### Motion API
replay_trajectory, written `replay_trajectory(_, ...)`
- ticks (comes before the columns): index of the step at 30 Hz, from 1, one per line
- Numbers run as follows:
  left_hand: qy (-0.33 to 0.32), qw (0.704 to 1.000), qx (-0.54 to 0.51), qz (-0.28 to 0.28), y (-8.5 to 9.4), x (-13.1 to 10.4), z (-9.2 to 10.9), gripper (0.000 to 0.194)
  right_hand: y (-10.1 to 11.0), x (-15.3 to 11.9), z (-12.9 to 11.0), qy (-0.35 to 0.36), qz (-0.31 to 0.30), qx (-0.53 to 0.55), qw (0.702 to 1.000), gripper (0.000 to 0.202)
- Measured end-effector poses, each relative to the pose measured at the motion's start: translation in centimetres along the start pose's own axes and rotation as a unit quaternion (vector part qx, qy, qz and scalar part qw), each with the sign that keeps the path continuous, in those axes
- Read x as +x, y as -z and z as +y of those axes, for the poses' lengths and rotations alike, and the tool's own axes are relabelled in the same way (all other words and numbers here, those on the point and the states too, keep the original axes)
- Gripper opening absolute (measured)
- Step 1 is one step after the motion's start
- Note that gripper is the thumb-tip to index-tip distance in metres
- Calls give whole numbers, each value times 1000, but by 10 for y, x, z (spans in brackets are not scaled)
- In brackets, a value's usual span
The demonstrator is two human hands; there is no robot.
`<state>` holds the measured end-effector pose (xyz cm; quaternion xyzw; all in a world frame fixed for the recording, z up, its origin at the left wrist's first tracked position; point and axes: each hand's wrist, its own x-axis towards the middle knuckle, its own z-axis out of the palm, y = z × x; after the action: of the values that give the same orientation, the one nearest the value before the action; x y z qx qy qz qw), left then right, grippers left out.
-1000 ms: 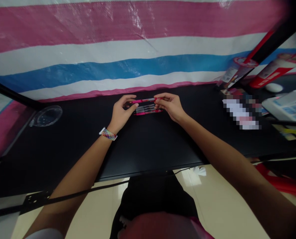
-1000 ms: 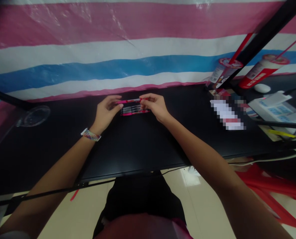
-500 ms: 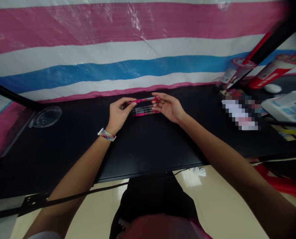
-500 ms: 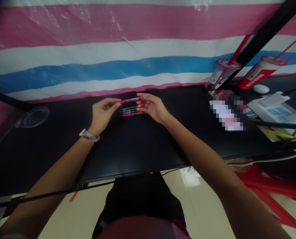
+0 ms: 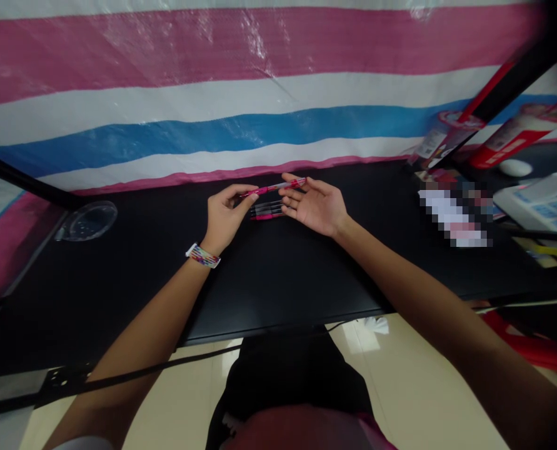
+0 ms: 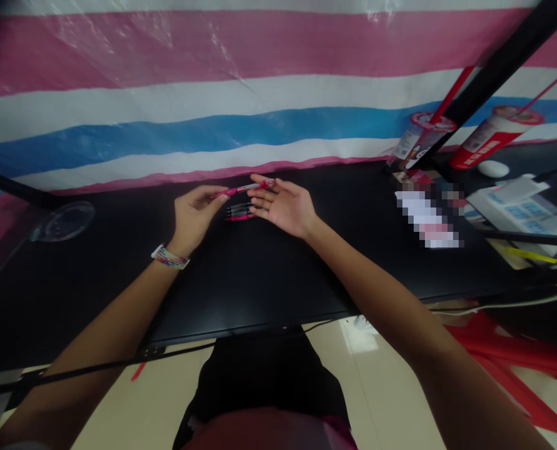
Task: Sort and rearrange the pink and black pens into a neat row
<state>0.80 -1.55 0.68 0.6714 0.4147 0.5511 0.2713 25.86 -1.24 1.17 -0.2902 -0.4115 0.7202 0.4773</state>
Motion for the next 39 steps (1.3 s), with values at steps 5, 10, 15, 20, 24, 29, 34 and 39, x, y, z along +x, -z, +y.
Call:
replay_trajectory(5,-2,1000,-11,4,-1,0,-1,20,-1,0,0,19,2,-2,1000,49)
replay_trajectory(10,-1,1000,-6,5,-3,0,-2,21,-4,-2,-2,34,22,-41,998,60)
replay_trajectory(15,2,1000,-9,2,-3,-1,0,21,-4,-1,0,33,22,-39,998,51)
replay_trajectory(20,-1,1000,-2,2,-1,0,-2,24,-4,-2,0,27,17,-30,999,50)
replay_trajectory(24,-3,1000,1,4,-1,1,-3,24,-6,-3,-1,23,27,-30,999,57)
replay_trajectory(29,-4,1000,-8,0,-1,0,-4,17,-7,-2,1,32,24,-10,999,50)
replay_trajectory(34,6,1000,2,1,-2,0,-3,22,-9,-3,-1,32,33,-6,999,63)
replay_trajectory(39,3,1000,7,-3,-2,0,-2,22,-6,0,2,29,34,-10,999,54)
